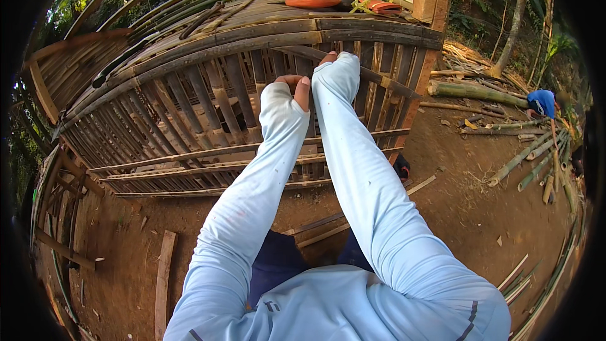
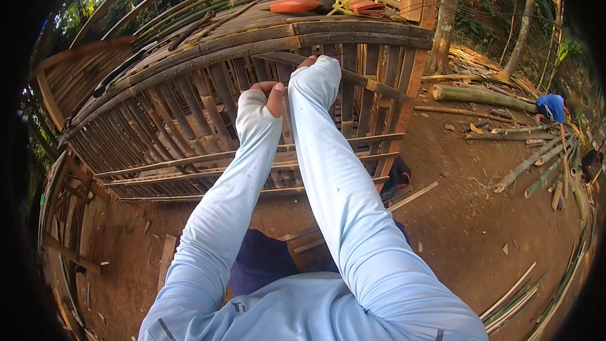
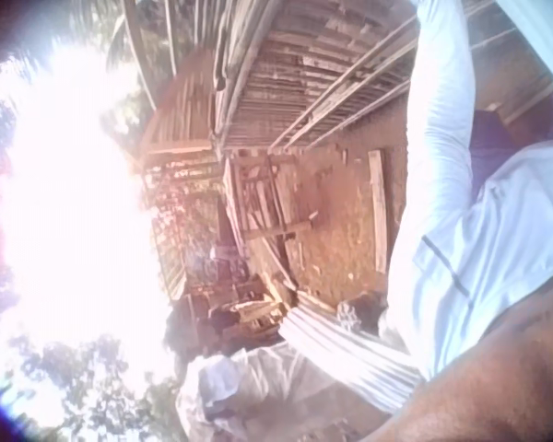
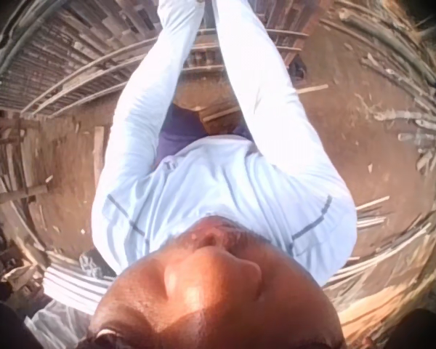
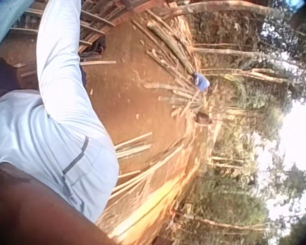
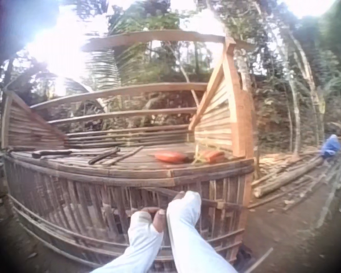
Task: The person weaves thin bamboo strips into a curved bamboo structure using a knife and pliers. They cut, position, and secure the strips into the frame, occasionally adjusting the camera or their position.
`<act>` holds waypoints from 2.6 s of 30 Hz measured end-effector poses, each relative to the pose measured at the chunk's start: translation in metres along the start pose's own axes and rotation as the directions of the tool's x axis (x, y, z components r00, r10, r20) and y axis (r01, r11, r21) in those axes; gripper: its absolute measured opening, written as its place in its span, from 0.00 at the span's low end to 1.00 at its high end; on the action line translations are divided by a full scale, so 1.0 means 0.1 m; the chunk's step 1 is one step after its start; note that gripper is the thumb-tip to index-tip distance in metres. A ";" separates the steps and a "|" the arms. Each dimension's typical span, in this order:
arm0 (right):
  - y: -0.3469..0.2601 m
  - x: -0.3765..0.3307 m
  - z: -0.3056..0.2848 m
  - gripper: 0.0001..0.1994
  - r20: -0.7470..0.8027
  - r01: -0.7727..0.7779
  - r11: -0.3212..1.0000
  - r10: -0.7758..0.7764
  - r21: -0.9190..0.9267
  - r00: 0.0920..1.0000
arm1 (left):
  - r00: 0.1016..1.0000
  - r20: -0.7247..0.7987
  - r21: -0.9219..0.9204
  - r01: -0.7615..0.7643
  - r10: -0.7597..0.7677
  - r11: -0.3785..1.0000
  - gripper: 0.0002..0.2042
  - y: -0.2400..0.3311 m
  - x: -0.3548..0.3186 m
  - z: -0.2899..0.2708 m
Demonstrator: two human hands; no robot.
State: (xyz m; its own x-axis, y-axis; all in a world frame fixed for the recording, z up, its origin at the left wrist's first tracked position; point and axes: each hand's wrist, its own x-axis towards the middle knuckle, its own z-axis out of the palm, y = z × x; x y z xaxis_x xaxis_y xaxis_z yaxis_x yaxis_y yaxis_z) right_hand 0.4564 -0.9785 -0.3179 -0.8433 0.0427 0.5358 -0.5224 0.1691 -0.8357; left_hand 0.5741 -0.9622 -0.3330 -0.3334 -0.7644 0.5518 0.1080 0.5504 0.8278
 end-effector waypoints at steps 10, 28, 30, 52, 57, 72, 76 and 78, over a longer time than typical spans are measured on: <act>-0.04 0.30 0.33 0.17 0.412 -0.696 0.715 0.616 0.065 0.672 | 0.988 0.021 -0.215 0.154 -0.153 0.964 0.17 -0.46 0.72 0.29; 0.97 0.58 -0.65 0.18 0.253 0.675 0.736 -0.643 -0.057 0.723 | 0.964 -0.113 -0.573 0.134 -0.240 0.809 0.11 -0.50 0.78 0.48; 0.97 0.60 -0.61 0.17 0.256 0.670 0.741 -0.641 -0.039 0.724 | 0.967 -0.134 -0.580 0.099 -0.215 0.808 0.11 -0.54 0.79 0.48; 1.02 0.60 -0.50 0.17 0.287 0.583 0.812 -0.557 -0.008 0.779 | 0.994 -0.101 -0.430 -0.011 -0.036 0.903 0.09 -0.55 0.82 0.31; 1.02 0.59 -0.50 0.19 0.253 0.636 0.772 -0.613 -0.008 0.748 | 1.000 0.012 -0.409 0.009 -0.004 0.913 0.12 -0.53 0.80 0.16; 2.00 -0.93 -1.56 0.23 0.635 0.419 0.894 -0.418 0.159 0.650 | 0.974 0.007 0.898 -0.105 0.225 0.427 0.19 0.33 2.43 -1.70; 2.20 -1.22 -1.98 0.19 0.762 0.351 0.924 -0.335 0.152 0.553 | 0.997 -0.007 0.993 0.017 -0.082 0.113 0.20 0.08 3.12 -1.66; 2.30 -1.29 -2.13 0.19 0.784 0.280 0.954 -0.255 0.108 0.566 | 0.999 -0.001 0.996 0.006 -0.052 0.089 0.22 -0.07 3.23 -1.66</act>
State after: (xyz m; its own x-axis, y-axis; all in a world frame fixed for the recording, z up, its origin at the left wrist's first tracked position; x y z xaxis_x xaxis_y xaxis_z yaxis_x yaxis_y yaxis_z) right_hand 0.4715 -0.7353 -0.5540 -0.4431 -0.7907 0.4224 -0.7481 0.0664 -0.6603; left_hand 0.6212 -1.2690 -0.1434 -0.3373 -0.7923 0.5085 -0.9252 0.3786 -0.0237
